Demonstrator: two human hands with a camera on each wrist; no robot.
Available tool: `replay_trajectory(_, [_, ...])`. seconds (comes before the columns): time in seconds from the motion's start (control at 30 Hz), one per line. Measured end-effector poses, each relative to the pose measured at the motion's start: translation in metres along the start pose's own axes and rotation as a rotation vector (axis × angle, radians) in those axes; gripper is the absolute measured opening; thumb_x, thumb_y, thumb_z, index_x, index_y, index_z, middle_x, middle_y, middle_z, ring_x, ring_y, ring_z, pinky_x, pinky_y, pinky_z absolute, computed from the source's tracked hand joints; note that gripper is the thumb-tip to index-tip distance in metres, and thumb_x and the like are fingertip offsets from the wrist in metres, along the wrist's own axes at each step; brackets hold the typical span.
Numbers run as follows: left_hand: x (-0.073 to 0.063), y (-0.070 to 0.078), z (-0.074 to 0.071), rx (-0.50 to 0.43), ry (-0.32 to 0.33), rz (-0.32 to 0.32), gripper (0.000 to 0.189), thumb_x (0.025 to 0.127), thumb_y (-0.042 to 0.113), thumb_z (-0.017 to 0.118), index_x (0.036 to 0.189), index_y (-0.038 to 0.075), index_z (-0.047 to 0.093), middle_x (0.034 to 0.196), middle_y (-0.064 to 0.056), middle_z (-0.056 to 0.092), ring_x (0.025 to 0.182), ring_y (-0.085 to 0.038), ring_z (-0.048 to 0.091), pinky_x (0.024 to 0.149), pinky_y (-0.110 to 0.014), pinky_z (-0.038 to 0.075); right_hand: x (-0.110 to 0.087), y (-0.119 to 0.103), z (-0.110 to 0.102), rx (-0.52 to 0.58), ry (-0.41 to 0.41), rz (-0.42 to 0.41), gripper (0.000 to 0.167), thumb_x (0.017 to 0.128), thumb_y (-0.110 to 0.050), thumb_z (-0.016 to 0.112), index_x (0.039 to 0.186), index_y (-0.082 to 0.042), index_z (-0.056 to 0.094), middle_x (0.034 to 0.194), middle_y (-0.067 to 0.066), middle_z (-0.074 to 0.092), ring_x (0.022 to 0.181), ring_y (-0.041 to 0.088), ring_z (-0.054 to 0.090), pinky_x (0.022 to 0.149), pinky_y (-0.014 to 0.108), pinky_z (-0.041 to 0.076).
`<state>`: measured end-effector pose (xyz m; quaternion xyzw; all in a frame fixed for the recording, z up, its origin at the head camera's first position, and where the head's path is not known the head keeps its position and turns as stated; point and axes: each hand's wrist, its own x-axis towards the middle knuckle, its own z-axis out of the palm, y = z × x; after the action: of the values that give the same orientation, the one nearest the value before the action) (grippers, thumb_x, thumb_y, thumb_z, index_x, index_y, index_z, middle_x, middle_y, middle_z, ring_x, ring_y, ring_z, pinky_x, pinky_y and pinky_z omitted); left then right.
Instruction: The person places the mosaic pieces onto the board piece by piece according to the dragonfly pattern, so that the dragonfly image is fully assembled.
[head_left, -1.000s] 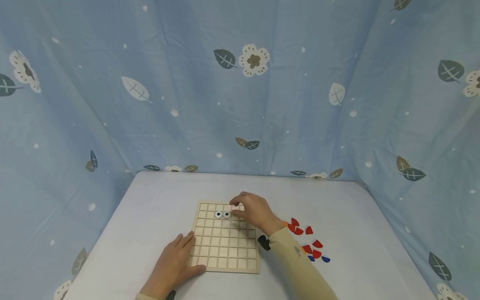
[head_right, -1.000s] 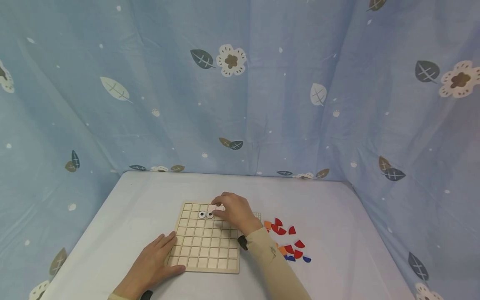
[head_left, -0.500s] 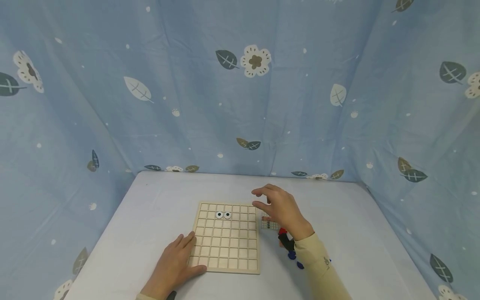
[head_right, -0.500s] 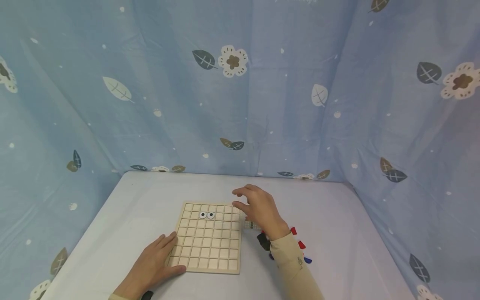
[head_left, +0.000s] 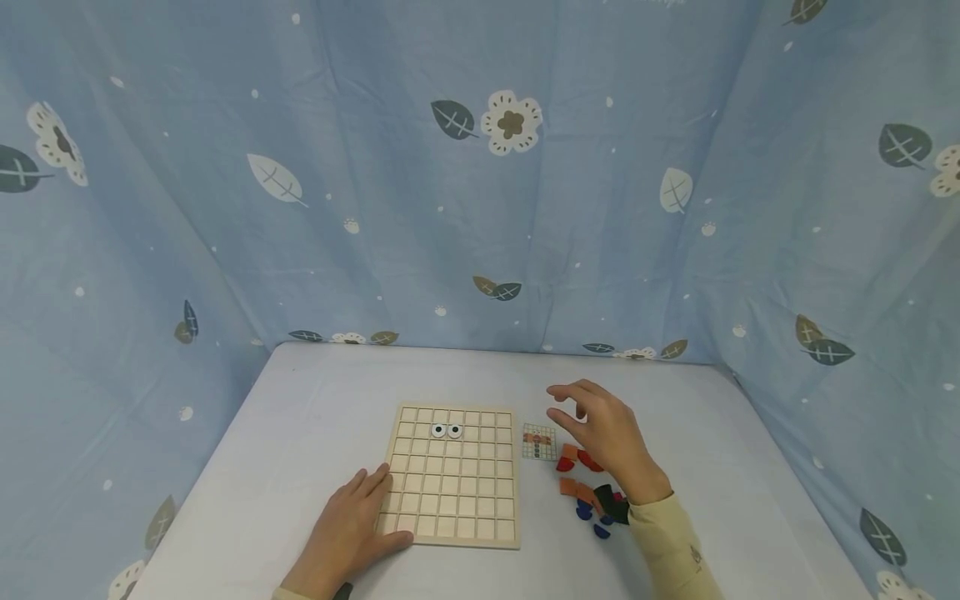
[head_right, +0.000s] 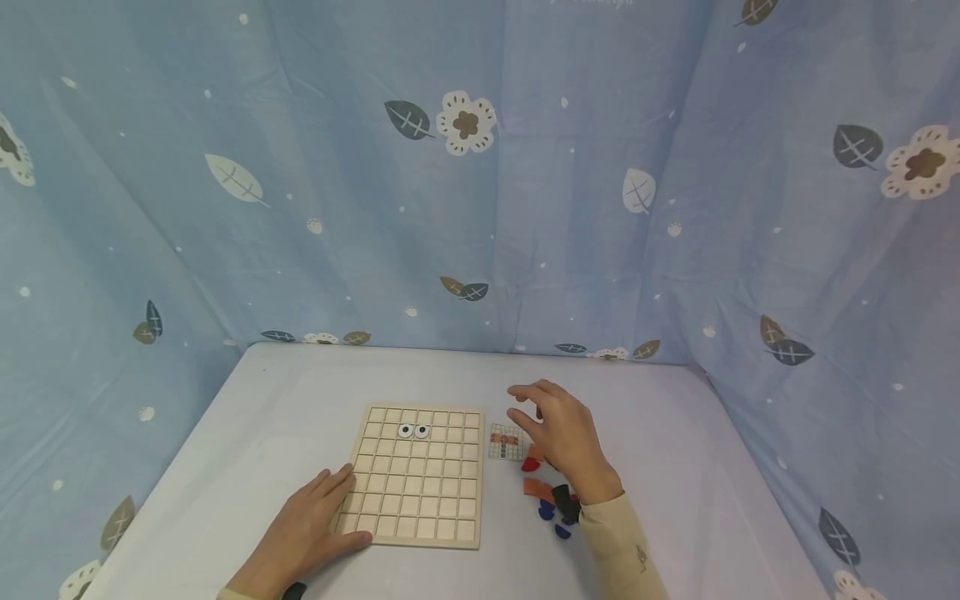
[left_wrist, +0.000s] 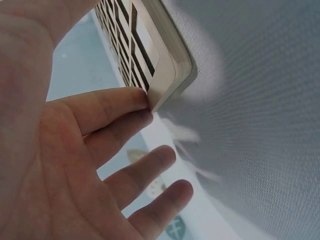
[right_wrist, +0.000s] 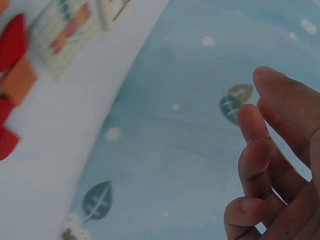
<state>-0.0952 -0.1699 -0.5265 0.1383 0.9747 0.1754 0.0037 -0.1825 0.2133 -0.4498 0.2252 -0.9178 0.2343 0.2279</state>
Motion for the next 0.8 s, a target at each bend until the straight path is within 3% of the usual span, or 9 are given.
replay_trajectory(0.13, [0.0, 0.001, -0.001, 0.0, -0.003, 0.0, 0.093, 0.073, 0.058, 0.083, 0.137, -0.005, 0.059, 0.148, -0.017, 0.052, 0.134, -0.046, 0.047, 0.11, -0.058, 0.04, -0.014, 0.012, 0.0, -0.004, -0.036, 0.069, 0.036, 0.083, -0.022, 0.086, 0.117, -0.019, 0.075, 0.099, -0.007, 0.07, 0.07, 0.011, 0.053, 0.048, 0.021, 0.04])
replay_trajectory(0.43, [0.001, 0.002, -0.002, -0.001, -0.012, 0.0, 0.093, 0.073, 0.058, 0.083, 0.137, -0.006, 0.058, 0.149, -0.018, 0.052, 0.134, -0.047, 0.047, 0.109, -0.059, 0.04, -0.05, 0.042, 0.0, -0.035, -0.17, 0.313, 0.039, 0.086, -0.025, 0.084, 0.123, -0.017, 0.073, 0.104, 0.002, 0.072, 0.073, 0.012, 0.051, 0.053, 0.022, 0.046])
replay_trajectory(0.8, [0.0, 0.002, -0.003, -0.003, -0.018, -0.007, 0.094, 0.074, 0.058, 0.083, 0.137, -0.006, 0.058, 0.149, -0.018, 0.051, 0.135, -0.047, 0.046, 0.111, -0.058, 0.039, -0.075, 0.061, -0.005, -0.075, -0.232, 0.436, 0.04, 0.086, -0.025, 0.084, 0.123, -0.015, 0.072, 0.108, 0.004, 0.071, 0.071, 0.014, 0.05, 0.049, 0.022, 0.046])
